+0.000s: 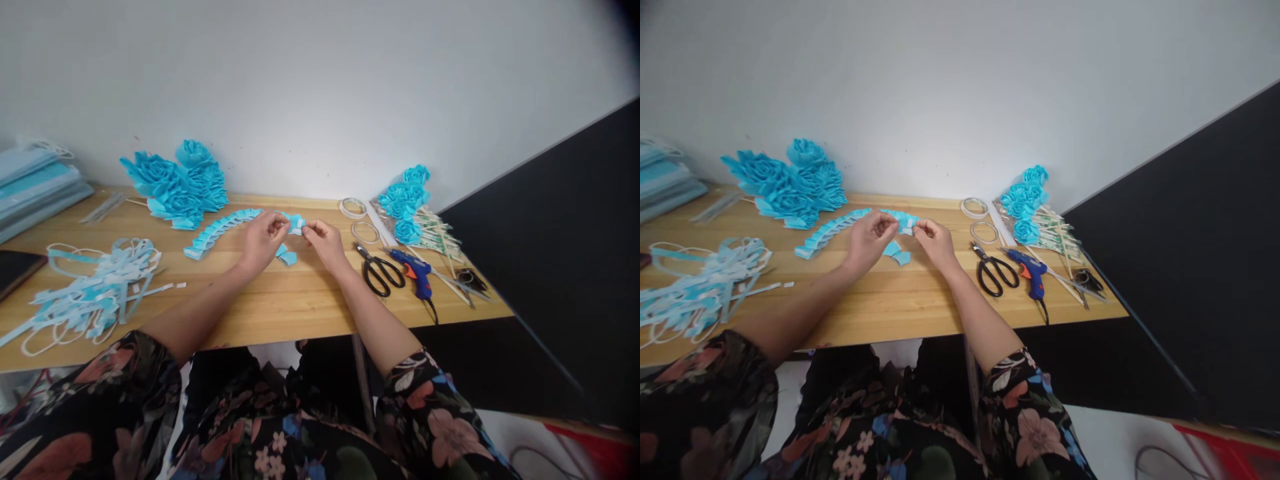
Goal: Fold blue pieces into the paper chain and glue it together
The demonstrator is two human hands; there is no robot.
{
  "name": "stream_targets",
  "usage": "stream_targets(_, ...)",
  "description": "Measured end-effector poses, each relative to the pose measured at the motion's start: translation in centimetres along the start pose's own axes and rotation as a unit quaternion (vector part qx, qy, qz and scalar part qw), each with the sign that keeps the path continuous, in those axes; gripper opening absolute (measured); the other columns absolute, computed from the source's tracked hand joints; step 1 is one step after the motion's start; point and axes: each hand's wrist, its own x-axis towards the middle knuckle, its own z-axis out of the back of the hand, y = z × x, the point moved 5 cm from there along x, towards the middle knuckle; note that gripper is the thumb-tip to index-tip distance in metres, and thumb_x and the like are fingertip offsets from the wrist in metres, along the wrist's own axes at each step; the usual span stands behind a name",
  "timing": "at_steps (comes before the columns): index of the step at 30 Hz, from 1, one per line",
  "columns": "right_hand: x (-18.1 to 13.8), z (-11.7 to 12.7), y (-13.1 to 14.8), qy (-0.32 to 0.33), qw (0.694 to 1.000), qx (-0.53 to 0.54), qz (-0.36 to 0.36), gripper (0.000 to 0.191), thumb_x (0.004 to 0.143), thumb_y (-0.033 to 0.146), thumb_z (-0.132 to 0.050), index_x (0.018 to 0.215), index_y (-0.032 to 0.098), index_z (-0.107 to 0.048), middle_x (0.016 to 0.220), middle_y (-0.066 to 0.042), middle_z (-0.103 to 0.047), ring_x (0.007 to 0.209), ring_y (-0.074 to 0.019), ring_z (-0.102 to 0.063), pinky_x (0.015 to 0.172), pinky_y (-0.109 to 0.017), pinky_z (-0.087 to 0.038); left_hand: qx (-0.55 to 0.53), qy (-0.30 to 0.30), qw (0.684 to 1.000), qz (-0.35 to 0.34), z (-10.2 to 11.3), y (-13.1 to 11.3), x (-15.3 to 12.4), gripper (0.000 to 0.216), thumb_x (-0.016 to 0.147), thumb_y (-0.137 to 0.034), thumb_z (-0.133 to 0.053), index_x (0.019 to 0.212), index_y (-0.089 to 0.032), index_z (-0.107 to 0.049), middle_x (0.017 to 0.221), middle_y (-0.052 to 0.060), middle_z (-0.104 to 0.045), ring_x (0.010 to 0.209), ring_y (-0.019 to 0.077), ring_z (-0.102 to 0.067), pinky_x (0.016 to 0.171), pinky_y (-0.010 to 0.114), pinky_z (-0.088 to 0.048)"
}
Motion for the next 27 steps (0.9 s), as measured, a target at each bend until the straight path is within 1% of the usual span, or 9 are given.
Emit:
stream_targets(2,0.0,-0.1,0.2,0.001,1.0,-0.017,0.013,0.025,0.078,0.044,-0.062,0.079,0.019,-0.067,0.07,0.001,-0.061,0.065,-0.0129,-0.052,0.062,-0.025,-0.044,0.053,0.023,0.997,-0.056,-0.2,-0.6,-0.2,0.01,0.087,-0.023,-0.061,0.08,-0.019,-0.066,0.073,0.0,-0.06,0.072,0.0142,-0.054,0.07,0.029,-0.042)
stream_targets(3,0.0,-0.1,0.3,0.001,1.0,-0.024,0.02,0.025,0.078,0.044,-0.061,0.079,0.02,-0.067,0.072,0.0,-0.062,0.067,-0.0133,-0.053,0.062,-0.025,-0.044,0.071,0.03,0.994,-0.072,-0.3,-0.7,-0.3,0.011,0.088,-0.024,-0.061,0.081,-0.02,-0.068,0.075,0.001,-0.061,0.074,0.0151,-0.056,0.072,0.03,-0.043)
stream_targets(6,-0.1,-0.3,0.6,0.001,0.999,-0.032,0.03,0.025,0.078,0.042,-0.061,0.08,0.019,-0.068,0.075,-0.001,-0.066,0.068,-0.0135,-0.055,0.065,-0.026,-0.045,0.114,0.036,0.989,-0.09,-0.4,-0.6,-0.5,0.012,0.09,-0.026,-0.06,0.087,-0.02,-0.07,0.078,0.002,-0.064,0.078,0.017,-0.058,0.075,0.031,-0.044)
stream_targets(12,-0.4,-0.4,1.0,-0.001,0.997,-0.06,0.037,0.024,0.077,0.039,-0.06,0.081,0.018,-0.07,0.077,-0.001,-0.07,0.067,-0.0135,-0.058,0.067,-0.026,-0.045,0.157,0.05,0.983,-0.087,-0.5,-0.3,-0.4,0.016,0.091,-0.031,-0.059,0.091,-0.022,-0.072,0.077,0.002,-0.064,0.078,0.018,-0.058,0.074,0.031,-0.044)
stream_targets(20,-0.6,-0.6,1.2,0.005,0.995,-0.09,0.051,0.021,0.078,0.039,-0.061,0.078,0.02,-0.07,0.077,-0.002,-0.071,0.068,-0.0145,-0.059,0.067,-0.027,-0.046,0.157,0.062,0.983,-0.065,-0.4,-0.2,-0.3,0.015,0.089,-0.032,-0.061,0.088,-0.022,-0.073,0.075,0.003,-0.063,0.078,0.0194,-0.057,0.074,0.032,-0.042)
stream_targets(27,-0.6,-0.6,1.2,0.003,0.994,-0.092,0.055,0.02,0.079,0.038,-0.06,0.079,0.02,-0.07,0.079,-0.002,-0.072,0.069,-0.0149,-0.061,0.068,-0.027,-0.046,0.152,0.068,0.984,-0.063,-0.5,-0.1,-0.3,0.017,0.09,-0.03,-0.059,0.089,-0.022,-0.073,0.076,0.004,-0.064,0.077,0.019,-0.056,0.075,0.032,-0.042)
